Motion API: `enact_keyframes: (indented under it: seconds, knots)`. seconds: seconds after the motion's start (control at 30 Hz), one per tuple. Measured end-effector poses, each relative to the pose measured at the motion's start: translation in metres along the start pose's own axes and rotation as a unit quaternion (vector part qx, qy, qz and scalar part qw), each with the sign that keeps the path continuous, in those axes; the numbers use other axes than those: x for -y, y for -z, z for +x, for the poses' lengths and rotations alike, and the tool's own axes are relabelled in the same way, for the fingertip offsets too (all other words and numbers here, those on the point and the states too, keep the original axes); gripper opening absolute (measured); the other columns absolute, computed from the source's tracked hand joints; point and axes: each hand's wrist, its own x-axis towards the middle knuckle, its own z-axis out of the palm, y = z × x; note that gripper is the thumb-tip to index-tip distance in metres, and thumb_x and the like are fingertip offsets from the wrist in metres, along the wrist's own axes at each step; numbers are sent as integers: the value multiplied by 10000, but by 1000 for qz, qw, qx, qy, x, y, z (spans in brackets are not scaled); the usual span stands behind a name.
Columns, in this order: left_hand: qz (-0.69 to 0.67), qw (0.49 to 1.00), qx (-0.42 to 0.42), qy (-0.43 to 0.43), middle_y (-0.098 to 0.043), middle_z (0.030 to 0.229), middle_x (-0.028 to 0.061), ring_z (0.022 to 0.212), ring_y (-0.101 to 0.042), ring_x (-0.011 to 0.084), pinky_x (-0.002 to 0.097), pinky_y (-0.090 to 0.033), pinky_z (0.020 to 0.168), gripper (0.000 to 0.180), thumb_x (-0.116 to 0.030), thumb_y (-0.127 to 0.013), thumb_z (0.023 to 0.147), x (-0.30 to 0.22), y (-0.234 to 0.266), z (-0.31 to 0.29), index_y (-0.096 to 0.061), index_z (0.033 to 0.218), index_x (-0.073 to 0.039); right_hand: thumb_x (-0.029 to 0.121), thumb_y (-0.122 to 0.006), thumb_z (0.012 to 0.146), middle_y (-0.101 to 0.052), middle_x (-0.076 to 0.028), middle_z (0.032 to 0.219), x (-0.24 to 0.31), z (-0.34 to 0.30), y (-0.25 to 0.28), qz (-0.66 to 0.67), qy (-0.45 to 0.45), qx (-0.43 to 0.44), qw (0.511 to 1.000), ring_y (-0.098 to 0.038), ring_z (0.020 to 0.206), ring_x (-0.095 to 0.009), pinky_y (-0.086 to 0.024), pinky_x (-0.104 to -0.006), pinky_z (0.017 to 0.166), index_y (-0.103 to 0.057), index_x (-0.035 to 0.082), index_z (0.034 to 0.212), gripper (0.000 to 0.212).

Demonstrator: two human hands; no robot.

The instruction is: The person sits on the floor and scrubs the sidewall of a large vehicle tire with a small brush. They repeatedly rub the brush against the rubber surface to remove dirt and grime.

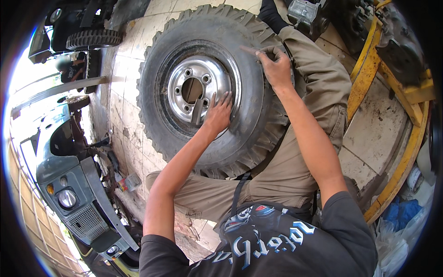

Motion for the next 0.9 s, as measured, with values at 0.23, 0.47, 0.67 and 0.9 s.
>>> enact_keyframes:
  seconds: [0.23, 0.47, 0.67, 0.9]
  knots:
    - [-22, 1000, 3, -8, -313, 1665, 6, 1547, -247, 167, 554, -135, 1268, 664, -190, -566, 881, 26, 17, 16, -448, 1529, -108, 144, -744, 889, -699, -56, 868, -1, 0, -5, 98, -19, -15, 995, -623, 760, -100, -515, -269, 709, -691, -13, 948, 176]
    - [-84, 993, -44, 77, -267, 1681, 48, 1554, -234, 231, 552, -209, 1249, 693, -295, -592, 939, 54, 20, 63, -377, 1567, -96, 140, -746, 908, -675, -20, 854, 8, 0, -2, 129, -47, -34, 990, -582, 756, -76, -472, -245, 696, -687, -2, 930, 155]
    - [-301, 908, -240, 165, -200, 1664, 238, 1546, -173, 409, 517, -219, 1252, 709, -177, -616, 926, 45, -2, 78, -341, 1550, 18, 138, -751, 910, -667, -10, 852, 5, 4, -3, 155, -56, -46, 985, -573, 748, -77, -469, -238, 700, -694, -6, 960, 163]
    - [-462, 821, -269, 199, -161, 1664, 259, 1520, -227, 432, 444, -294, 1226, 803, -60, -656, 885, 12, 0, 53, -264, 1581, 17, 150, -789, 883, -690, -15, 880, 20, -1, 1, 141, -87, -8, 986, -593, 791, -71, -473, -240, 723, -699, -12, 950, 198]
